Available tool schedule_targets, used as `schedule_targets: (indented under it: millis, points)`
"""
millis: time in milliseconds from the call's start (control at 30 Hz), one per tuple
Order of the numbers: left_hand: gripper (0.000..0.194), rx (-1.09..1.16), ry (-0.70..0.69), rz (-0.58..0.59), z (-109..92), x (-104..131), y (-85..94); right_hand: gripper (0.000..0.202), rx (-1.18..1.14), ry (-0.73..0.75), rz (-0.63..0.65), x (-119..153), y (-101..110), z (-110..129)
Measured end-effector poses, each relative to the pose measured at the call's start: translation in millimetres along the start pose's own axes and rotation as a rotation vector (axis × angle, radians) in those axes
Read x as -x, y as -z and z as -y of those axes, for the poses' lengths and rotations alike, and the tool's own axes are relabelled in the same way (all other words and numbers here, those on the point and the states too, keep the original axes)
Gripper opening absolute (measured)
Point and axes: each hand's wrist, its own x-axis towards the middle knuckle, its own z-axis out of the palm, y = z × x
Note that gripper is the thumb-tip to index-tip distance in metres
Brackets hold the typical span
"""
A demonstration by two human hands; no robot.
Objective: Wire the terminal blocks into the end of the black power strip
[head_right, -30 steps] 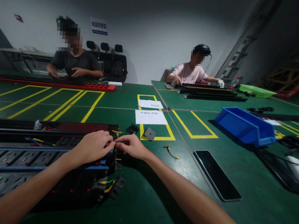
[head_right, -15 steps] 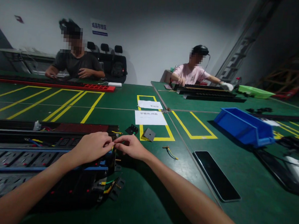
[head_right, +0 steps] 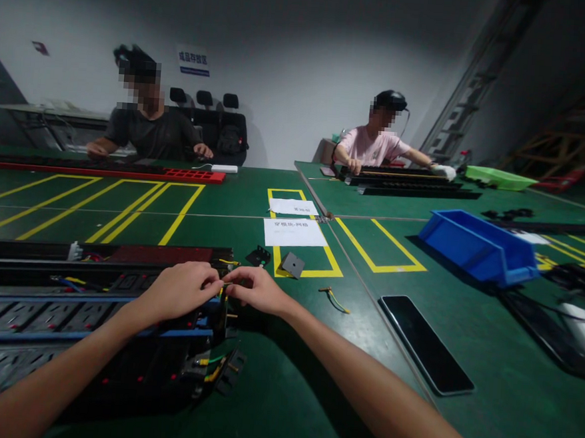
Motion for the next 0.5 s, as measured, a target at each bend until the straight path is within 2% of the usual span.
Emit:
schedule_targets:
  millis: [500]
  points:
    - [0.038, -0.023, -0.021, -0.013, -1.7, -0.1, -0.9, 0.027, 0.009, -0.011, -0.003, 0.9, 1.0, 2.9]
